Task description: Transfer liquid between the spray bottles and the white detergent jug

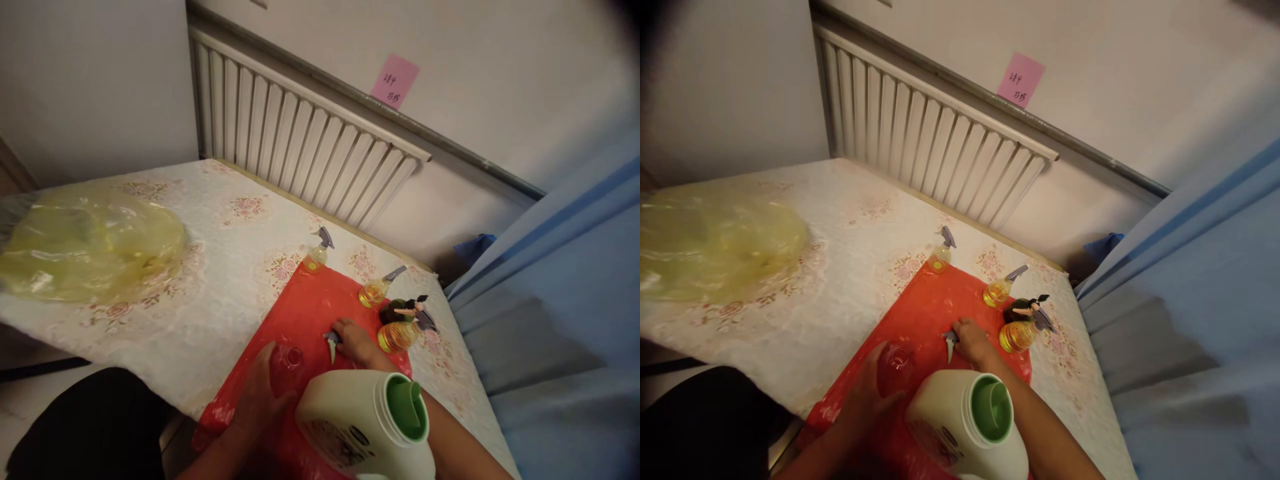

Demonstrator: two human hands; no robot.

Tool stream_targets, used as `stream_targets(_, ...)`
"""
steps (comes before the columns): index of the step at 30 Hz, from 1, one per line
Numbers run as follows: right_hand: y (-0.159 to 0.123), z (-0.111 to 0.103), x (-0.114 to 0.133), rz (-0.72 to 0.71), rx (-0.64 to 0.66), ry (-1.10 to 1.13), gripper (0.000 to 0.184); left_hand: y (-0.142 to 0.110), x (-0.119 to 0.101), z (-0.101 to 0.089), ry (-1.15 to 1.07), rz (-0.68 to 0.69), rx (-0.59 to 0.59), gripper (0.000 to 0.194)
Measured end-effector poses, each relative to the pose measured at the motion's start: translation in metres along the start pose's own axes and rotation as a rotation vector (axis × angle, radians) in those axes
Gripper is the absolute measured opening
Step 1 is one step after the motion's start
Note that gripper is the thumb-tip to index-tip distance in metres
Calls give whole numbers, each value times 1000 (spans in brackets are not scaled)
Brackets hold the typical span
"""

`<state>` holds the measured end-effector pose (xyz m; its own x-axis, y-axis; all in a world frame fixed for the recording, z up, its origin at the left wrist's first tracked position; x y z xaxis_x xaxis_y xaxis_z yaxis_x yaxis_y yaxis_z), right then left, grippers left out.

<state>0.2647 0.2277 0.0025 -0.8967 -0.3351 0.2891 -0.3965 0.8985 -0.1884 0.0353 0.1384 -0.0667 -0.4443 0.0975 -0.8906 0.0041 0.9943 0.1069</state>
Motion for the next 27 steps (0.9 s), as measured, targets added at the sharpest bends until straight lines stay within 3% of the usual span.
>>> stream_targets(4,1,-17,-14,61,-93,11,16,5,-1,-3,-8,3,-28,88)
stream_targets(8,-6,-53,-25,141,-234,37,2,9,-7,-11,-42,8,-16,82)
stream_targets(16,-33,-137,-26,235,-543,196,12,10,-36,-47,-316,-44,7,77)
stream_targets(21,-57,-179,5,247,-704,347,22,0,-67,-62,-583,-87,135,75)
stream_targets(27,-89,-222,79,89,-737,500,25,-19,-96,-80,-573,-1,223,74)
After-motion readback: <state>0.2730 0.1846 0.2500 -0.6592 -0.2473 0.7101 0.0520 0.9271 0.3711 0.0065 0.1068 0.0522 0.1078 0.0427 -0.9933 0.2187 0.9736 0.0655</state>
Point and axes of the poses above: each hand's wrist, its own y-axis towards the middle knuckle, its own z-axis out of the palm, x = y × z, the point moved 6 cm from there along y, towards the middle knuckle, and after that the axes turned 5 degrees about -z, right-handed, at the moved point
